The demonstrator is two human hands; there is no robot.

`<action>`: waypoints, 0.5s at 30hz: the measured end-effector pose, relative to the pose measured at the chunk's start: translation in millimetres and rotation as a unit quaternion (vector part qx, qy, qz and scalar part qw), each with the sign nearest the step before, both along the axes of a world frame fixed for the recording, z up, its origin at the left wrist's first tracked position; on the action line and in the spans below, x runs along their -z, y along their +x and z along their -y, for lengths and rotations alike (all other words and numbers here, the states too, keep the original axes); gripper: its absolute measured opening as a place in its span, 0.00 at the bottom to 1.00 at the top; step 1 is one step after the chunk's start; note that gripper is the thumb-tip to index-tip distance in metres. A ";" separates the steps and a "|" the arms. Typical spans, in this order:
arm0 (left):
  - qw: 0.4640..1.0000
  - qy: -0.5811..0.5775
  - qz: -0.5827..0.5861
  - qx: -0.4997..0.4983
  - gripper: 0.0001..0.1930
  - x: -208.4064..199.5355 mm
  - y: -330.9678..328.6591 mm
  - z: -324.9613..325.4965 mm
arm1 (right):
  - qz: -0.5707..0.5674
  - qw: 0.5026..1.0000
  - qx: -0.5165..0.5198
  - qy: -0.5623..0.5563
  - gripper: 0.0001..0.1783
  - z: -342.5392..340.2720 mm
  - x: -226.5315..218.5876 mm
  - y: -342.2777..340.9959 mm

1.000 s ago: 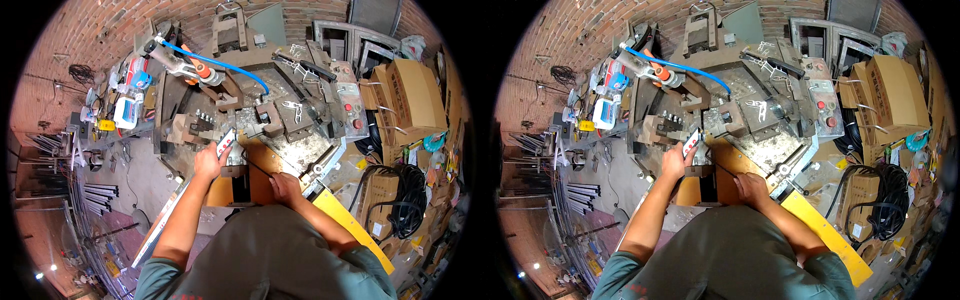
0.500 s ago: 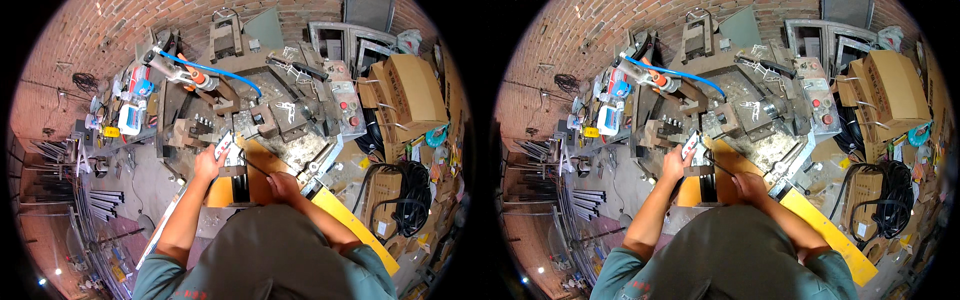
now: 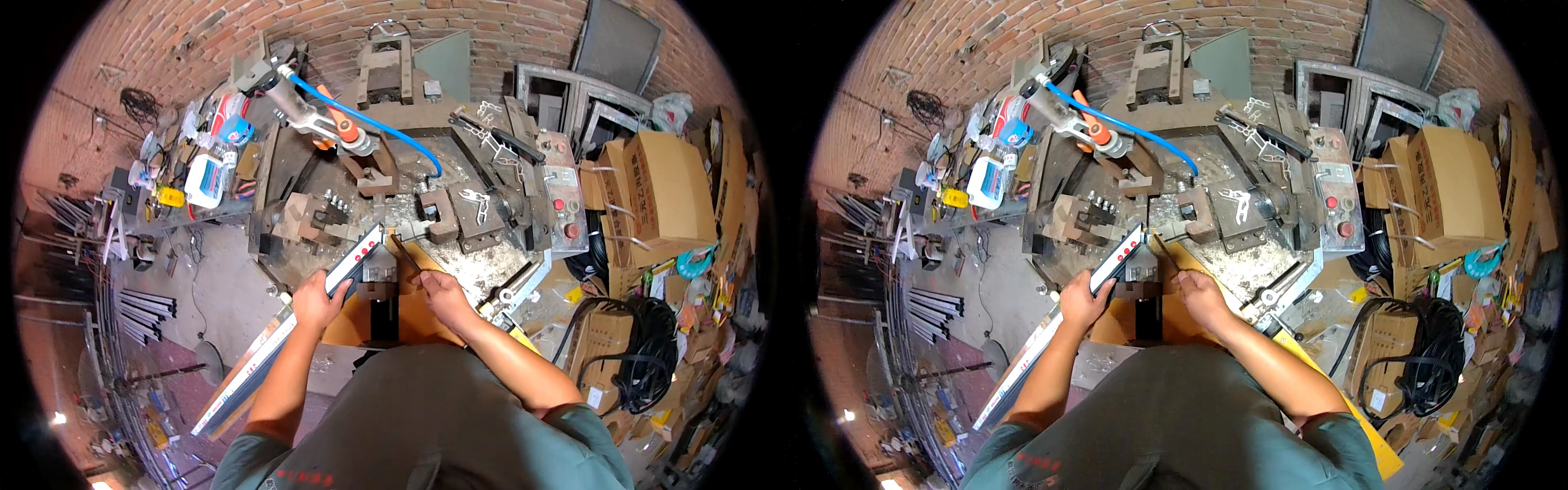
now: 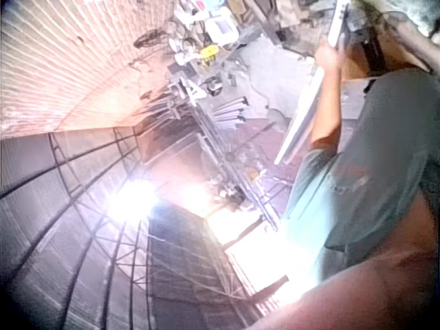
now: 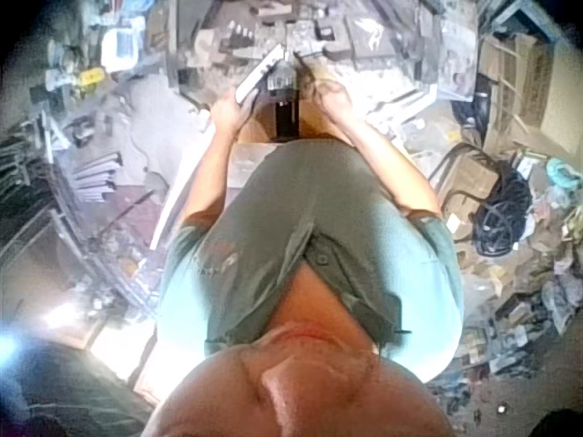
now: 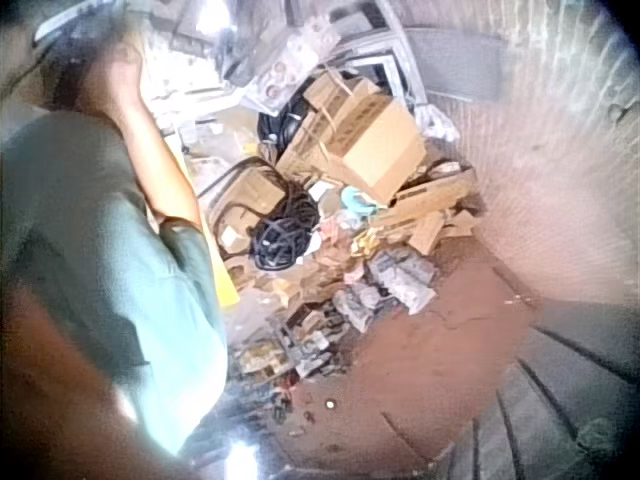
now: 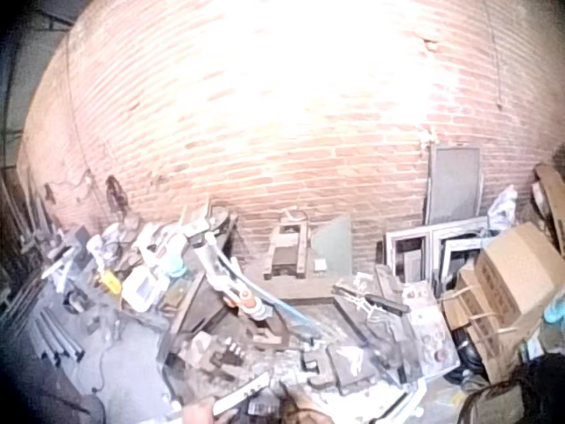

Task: The person assembles a metal frame by placing aluminum extrusion pieces into a corner-joining machine, using a hex key to tighten internal fasteners, and pressing buttons on the machine to operate the pneumatic clamps.

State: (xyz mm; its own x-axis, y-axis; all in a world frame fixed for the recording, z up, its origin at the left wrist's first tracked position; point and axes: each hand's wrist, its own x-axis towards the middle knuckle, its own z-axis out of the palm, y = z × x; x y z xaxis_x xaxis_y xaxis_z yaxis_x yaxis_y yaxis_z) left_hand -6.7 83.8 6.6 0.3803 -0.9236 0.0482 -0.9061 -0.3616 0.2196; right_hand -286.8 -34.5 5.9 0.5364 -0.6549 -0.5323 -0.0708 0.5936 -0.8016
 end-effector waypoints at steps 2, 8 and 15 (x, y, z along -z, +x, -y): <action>1.000 0.014 -0.007 -0.013 0.29 -2.0 -0.2 -0.9 | 0.022 0.998 0.020 0.047 0.19 5.2 -16.3 13.1; 0.997 0.045 -0.044 -0.038 0.29 -16.4 -4.7 5.5 | 0.055 0.998 0.004 -0.001 0.17 27.1 -11.2 29.2; 0.999 0.027 -0.025 -0.029 0.31 -7.1 -0.3 0.4 | 0.050 0.997 -0.043 -0.049 0.17 11.6 -19.5 20.6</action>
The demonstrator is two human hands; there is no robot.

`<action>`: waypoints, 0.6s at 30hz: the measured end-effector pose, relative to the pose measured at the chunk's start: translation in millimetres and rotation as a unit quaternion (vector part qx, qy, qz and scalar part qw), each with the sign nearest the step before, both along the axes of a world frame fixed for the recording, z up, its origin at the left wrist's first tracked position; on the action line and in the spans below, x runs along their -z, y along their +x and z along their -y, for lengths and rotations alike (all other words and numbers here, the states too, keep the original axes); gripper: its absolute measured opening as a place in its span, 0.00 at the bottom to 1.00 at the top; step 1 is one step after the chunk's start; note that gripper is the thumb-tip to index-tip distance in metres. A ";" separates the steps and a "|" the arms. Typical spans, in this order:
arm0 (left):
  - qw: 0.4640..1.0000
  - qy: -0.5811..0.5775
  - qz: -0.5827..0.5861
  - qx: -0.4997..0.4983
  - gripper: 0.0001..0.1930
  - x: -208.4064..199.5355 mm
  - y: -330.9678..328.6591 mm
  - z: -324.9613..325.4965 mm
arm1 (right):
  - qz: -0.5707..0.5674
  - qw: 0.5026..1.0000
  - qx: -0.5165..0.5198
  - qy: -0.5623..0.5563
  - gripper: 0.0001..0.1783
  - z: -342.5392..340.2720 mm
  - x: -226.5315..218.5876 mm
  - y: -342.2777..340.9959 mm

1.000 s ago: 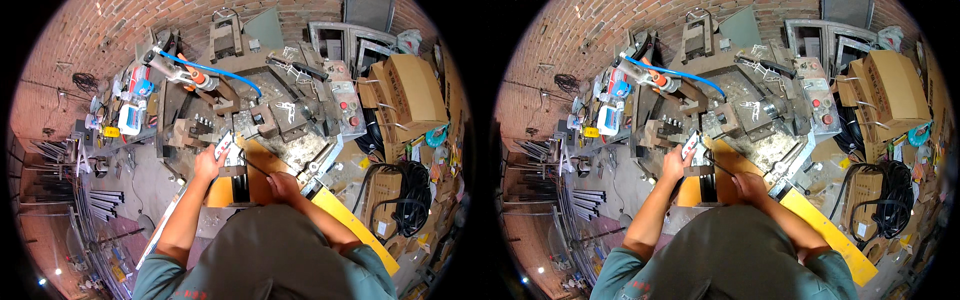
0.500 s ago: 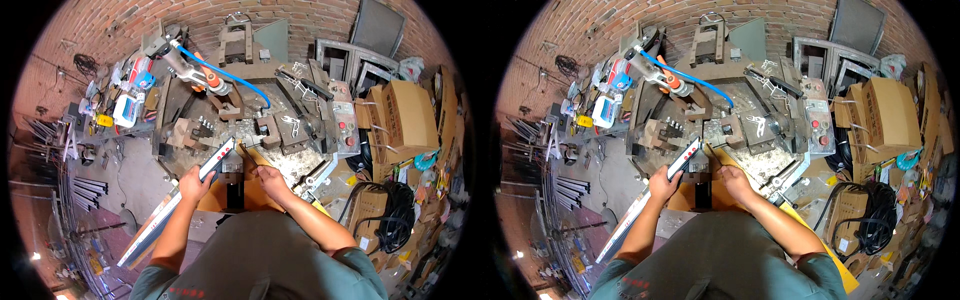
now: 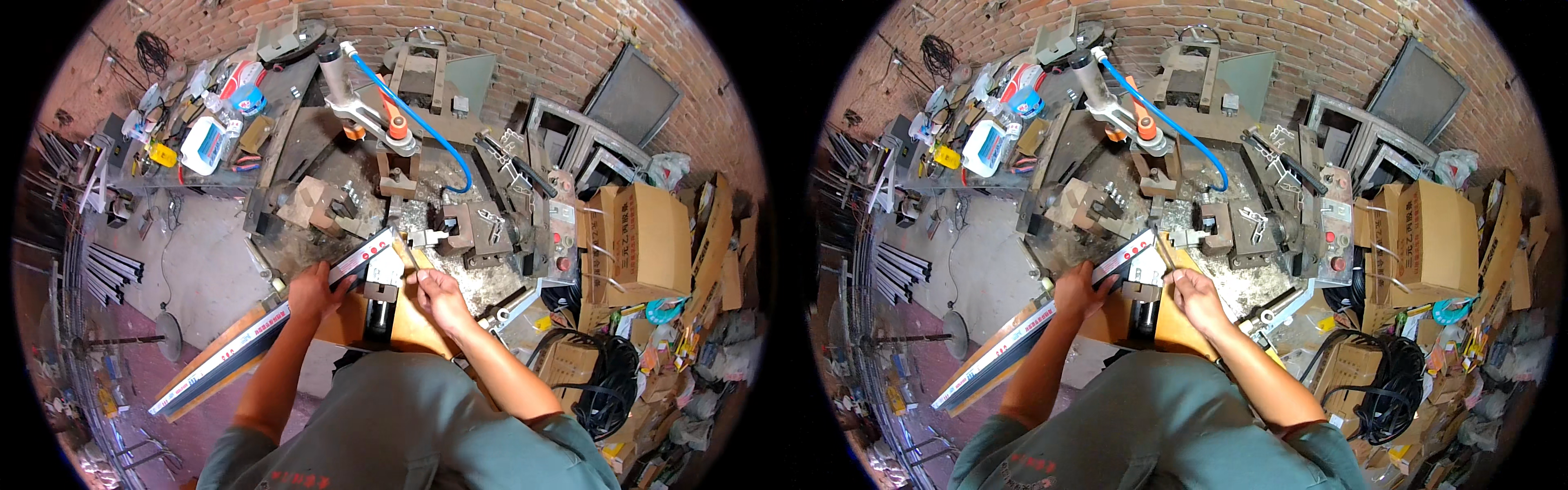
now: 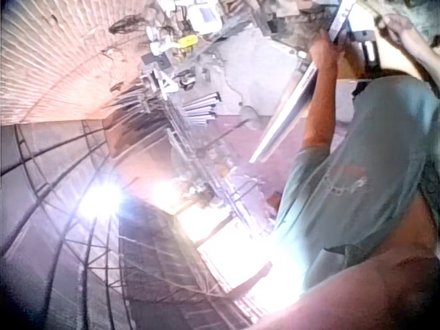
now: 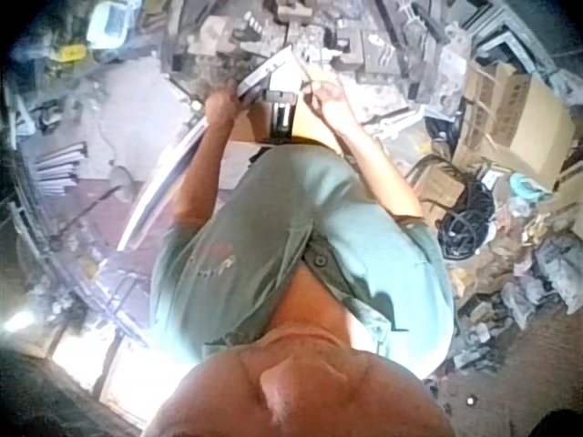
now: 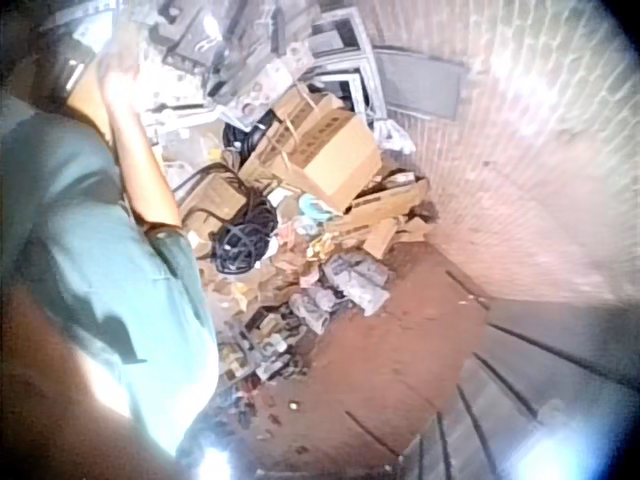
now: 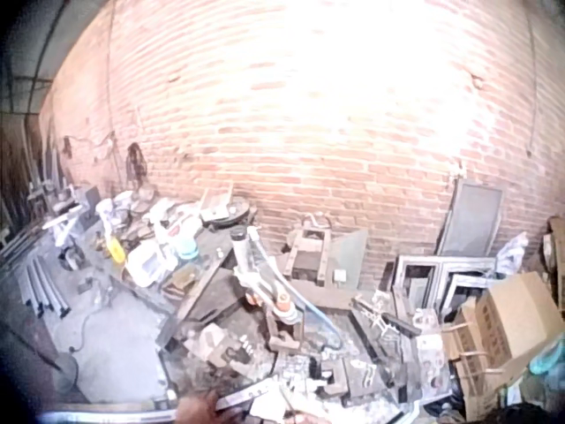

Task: The person assembles a metal frame by placing aluminum extrusion pieces into a corner-joining machine, using a hex key to tighten internal fasteners, and pressing buttons on the machine to operate the pneumatic clamps.

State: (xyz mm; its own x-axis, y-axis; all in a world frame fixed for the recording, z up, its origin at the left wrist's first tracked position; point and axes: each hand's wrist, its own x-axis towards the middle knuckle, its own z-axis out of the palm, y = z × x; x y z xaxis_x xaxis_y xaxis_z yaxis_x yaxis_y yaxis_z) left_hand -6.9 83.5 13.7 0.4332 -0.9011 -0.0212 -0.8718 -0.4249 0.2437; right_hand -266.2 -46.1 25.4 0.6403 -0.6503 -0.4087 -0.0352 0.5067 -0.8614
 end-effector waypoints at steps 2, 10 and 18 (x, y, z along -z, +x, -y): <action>1.000 -0.008 0.005 0.005 0.31 2.6 0.5 -1.1 | -0.054 0.997 -0.033 -0.034 0.18 -5.8 1.5 -10.8; 0.997 -0.070 0.013 0.024 0.29 11.3 3.9 -7.1 | -0.285 0.800 -0.104 -0.518 0.11 37.6 -95.8 -19.3; 0.991 -0.131 -0.009 0.037 0.28 13.0 6.0 -6.3 | -0.346 0.480 -0.344 -0.729 0.04 85.6 -129.1 -0.1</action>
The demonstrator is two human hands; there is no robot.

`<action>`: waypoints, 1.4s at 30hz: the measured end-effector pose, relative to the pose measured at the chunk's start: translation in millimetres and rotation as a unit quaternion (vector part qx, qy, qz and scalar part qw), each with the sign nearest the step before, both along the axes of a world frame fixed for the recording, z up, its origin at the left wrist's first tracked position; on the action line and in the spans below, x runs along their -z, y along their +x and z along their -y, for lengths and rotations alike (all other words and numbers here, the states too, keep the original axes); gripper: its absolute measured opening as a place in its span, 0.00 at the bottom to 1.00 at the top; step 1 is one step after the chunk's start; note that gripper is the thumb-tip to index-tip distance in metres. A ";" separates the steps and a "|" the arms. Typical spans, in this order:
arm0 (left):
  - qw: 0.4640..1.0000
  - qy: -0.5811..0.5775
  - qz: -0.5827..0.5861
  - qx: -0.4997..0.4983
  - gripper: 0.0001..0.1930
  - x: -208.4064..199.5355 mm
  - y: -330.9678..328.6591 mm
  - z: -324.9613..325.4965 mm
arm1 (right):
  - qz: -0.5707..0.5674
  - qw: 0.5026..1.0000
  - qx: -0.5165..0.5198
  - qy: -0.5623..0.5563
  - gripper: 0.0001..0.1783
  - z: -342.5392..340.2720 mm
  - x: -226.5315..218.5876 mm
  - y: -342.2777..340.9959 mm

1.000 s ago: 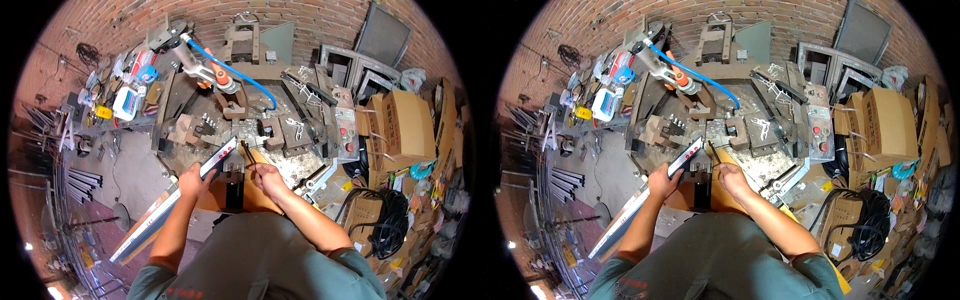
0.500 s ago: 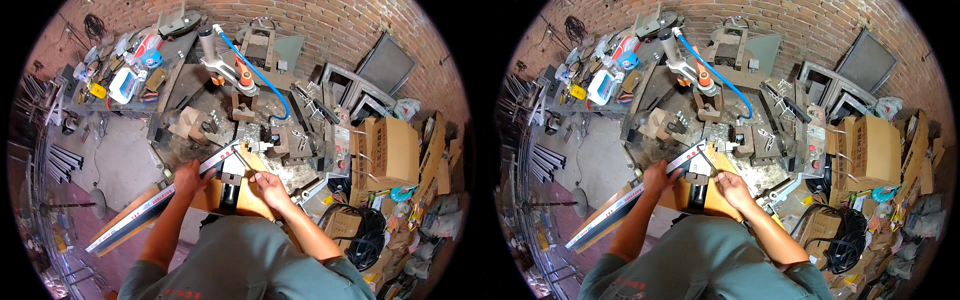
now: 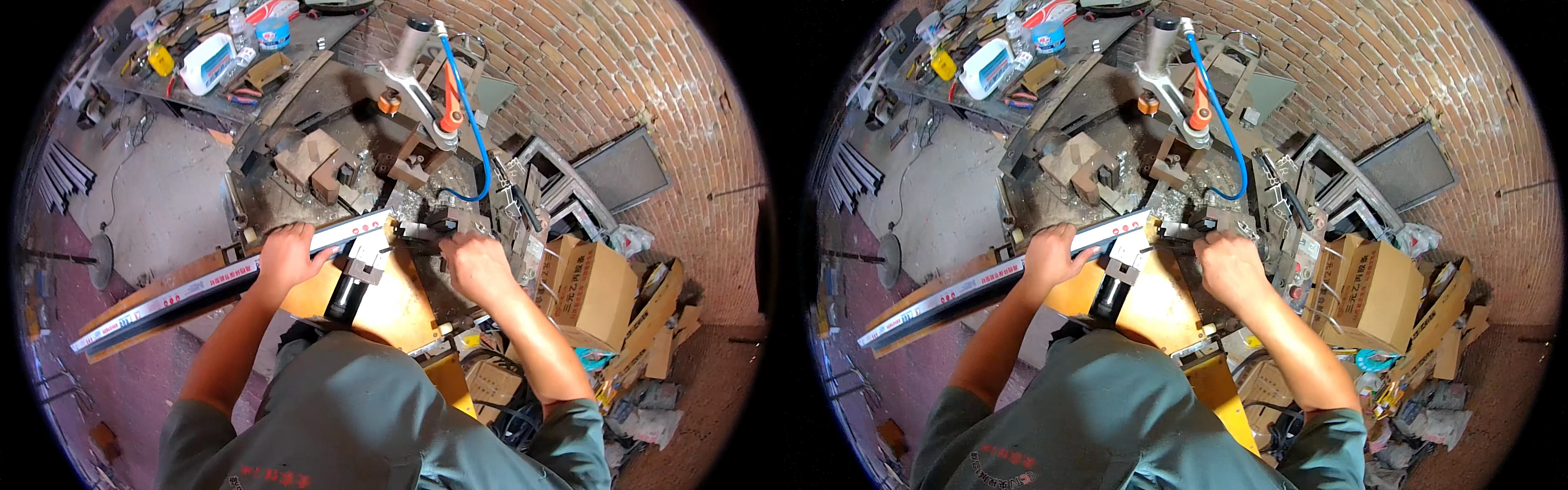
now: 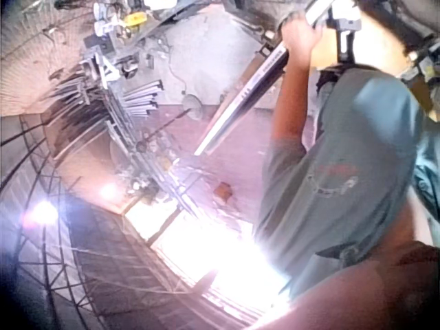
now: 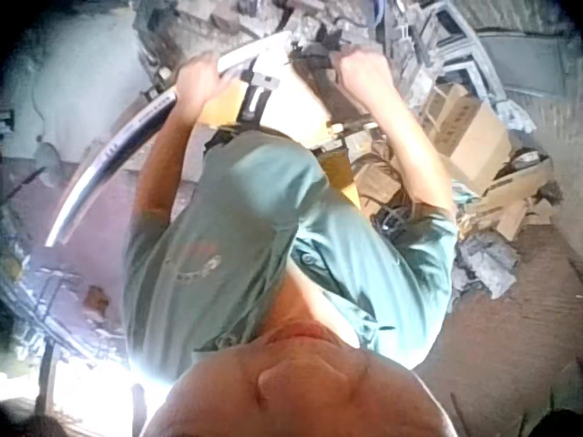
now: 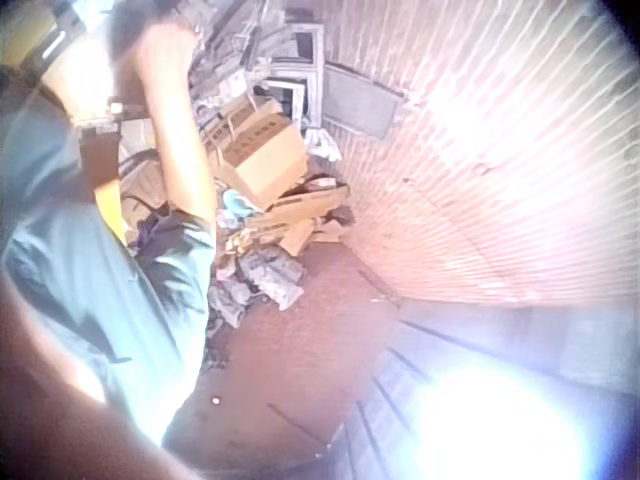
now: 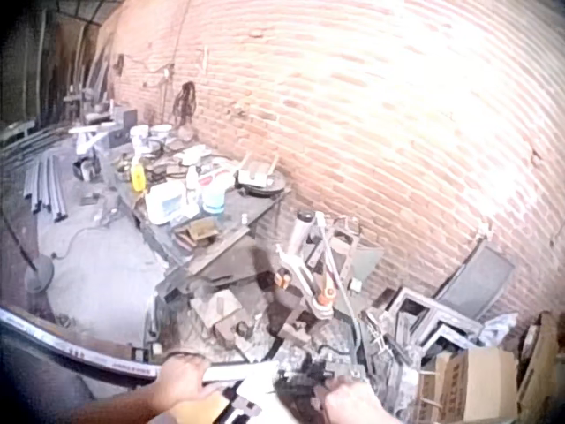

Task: The person assembles a metal frame by placing aluminum extrusion pieces into a corner-joining machine, using a hex key to tighten internal fasteners, and pressing buttons on the machine to operate the pneumatic clamps.

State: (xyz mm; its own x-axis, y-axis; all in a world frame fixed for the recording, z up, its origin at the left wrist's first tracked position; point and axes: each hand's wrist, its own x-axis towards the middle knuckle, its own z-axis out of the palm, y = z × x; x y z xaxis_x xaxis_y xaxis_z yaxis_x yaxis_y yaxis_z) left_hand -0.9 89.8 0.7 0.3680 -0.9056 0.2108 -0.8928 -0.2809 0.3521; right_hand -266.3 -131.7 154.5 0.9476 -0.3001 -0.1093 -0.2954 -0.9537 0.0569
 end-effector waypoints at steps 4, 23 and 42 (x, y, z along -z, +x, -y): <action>0.999 0.030 -0.016 -0.009 0.28 -6.7 -2.0 0.4 | 0.025 0.992 -0.115 -0.055 0.05 21.0 -9.3 28.8; 0.998 0.060 -0.025 -0.012 0.30 -10.8 -0.1 1.6 | -0.056 0.982 -0.179 0.019 0.12 66.9 -24.4 70.7; 0.997 0.078 -0.017 -0.015 0.29 -8.7 0.5 -0.3 | -0.020 0.969 -0.069 0.237 0.12 69.1 -28.1 66.7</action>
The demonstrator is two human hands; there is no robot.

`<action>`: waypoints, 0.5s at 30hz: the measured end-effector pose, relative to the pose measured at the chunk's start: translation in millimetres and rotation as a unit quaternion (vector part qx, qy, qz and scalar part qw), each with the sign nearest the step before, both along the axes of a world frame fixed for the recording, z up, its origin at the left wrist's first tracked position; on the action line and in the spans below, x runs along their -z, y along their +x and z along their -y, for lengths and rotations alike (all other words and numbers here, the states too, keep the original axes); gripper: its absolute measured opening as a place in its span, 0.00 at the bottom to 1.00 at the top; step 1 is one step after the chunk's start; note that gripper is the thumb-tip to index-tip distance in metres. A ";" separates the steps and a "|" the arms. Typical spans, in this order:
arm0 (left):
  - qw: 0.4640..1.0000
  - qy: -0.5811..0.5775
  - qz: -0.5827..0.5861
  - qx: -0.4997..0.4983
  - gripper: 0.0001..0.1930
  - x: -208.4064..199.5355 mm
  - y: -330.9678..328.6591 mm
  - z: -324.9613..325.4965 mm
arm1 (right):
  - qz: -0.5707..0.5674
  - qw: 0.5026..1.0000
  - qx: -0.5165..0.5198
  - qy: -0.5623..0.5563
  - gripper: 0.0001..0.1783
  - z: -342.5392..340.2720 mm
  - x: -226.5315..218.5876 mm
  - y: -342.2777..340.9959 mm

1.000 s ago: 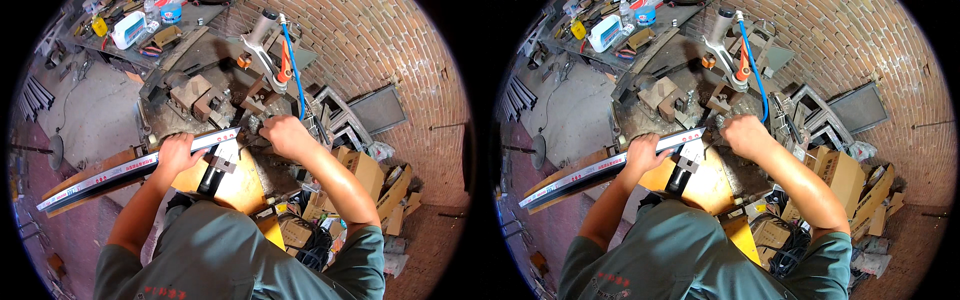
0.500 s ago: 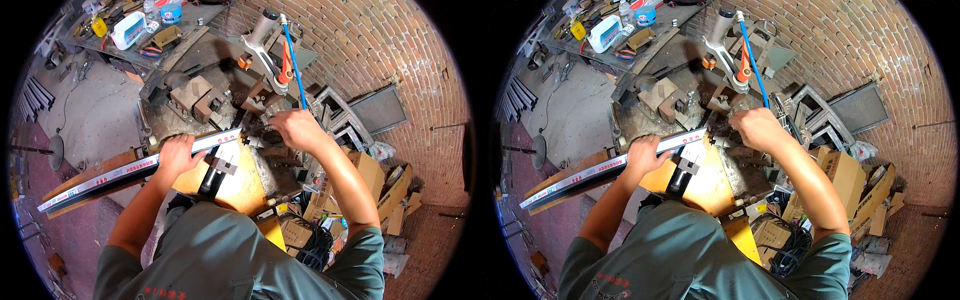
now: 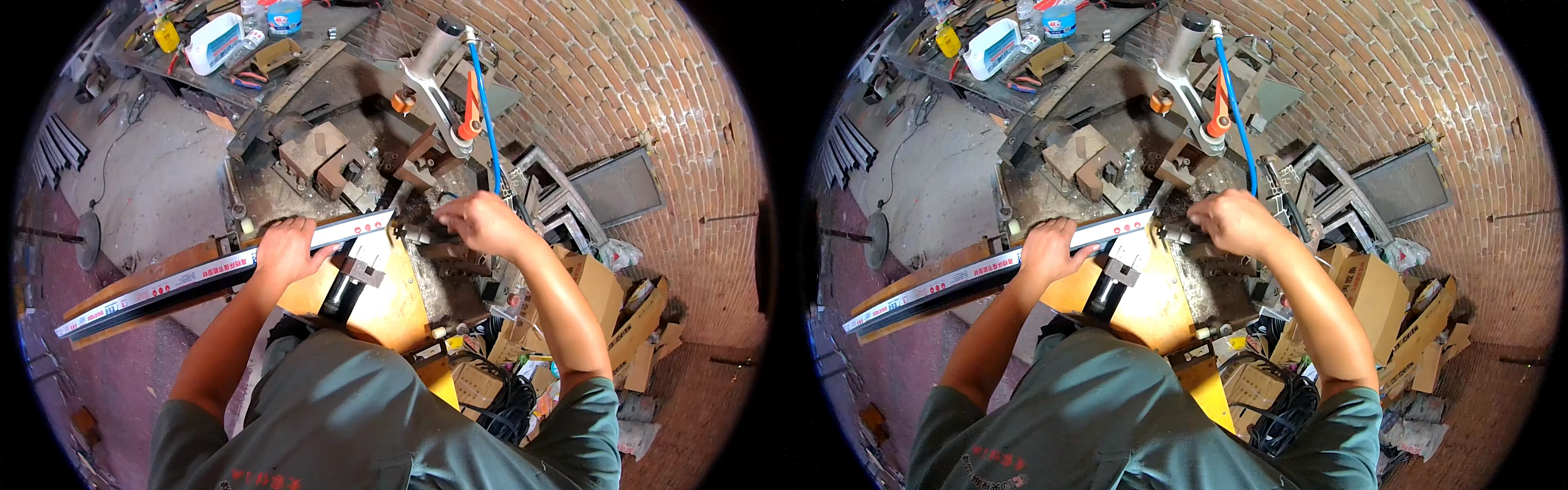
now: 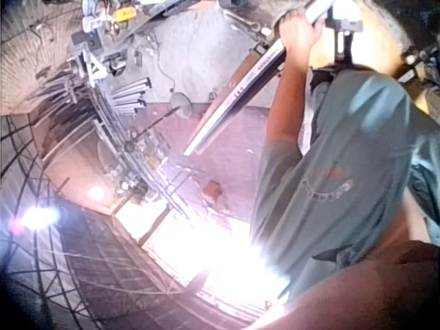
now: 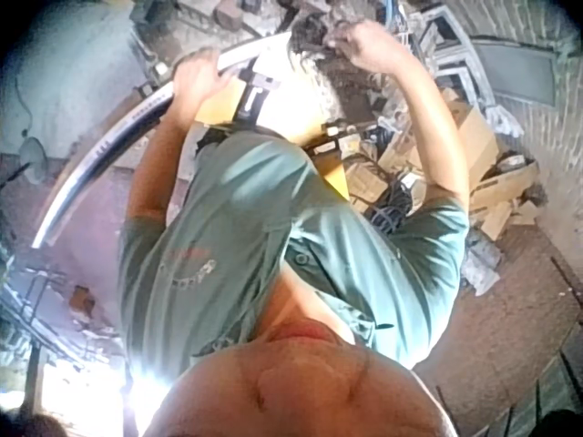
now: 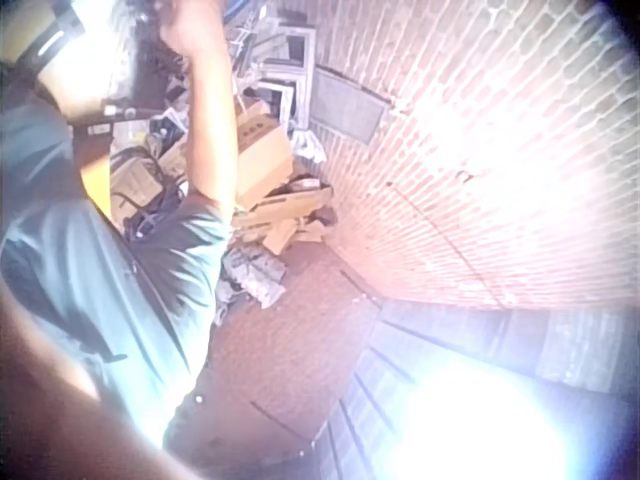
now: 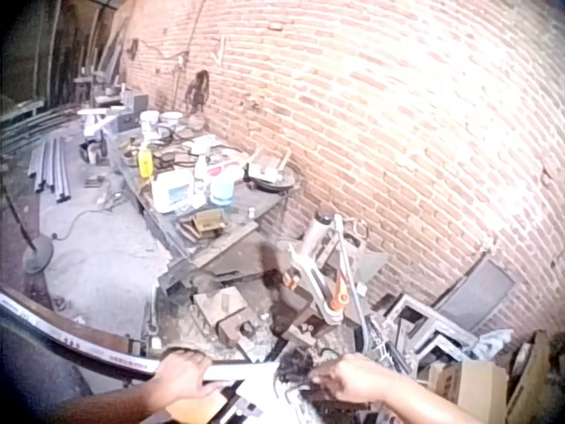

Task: The person assembles a metal frame by placing aluminum extrusion pieces into a corner-joining machine, using a hex key to tighten internal fasteners, and pressing buttons on the machine to operate the pneumatic clamps.

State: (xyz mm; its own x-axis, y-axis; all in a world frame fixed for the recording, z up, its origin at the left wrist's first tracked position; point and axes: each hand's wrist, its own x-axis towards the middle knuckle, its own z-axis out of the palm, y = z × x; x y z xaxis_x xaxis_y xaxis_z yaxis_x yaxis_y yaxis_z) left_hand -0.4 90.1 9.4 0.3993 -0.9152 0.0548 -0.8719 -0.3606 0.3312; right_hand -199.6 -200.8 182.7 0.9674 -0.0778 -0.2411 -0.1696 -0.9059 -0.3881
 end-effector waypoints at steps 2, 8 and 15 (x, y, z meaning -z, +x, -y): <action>1.000 -0.008 0.002 0.000 0.29 1.4 -0.6 0.5 | -0.036 0.998 -0.009 0.057 0.13 -7.8 -6.3 4.8; 1.000 -0.008 -0.004 0.003 0.29 -2.1 -1.4 1.5 | 0.053 0.995 0.011 -0.078 0.15 -5.1 9.2 2.0; 1.000 -0.004 -0.015 0.002 0.29 -3.6 -0.3 2.2 | 0.012 0.999 -0.030 0.002 0.13 -2.8 -4.0 9.9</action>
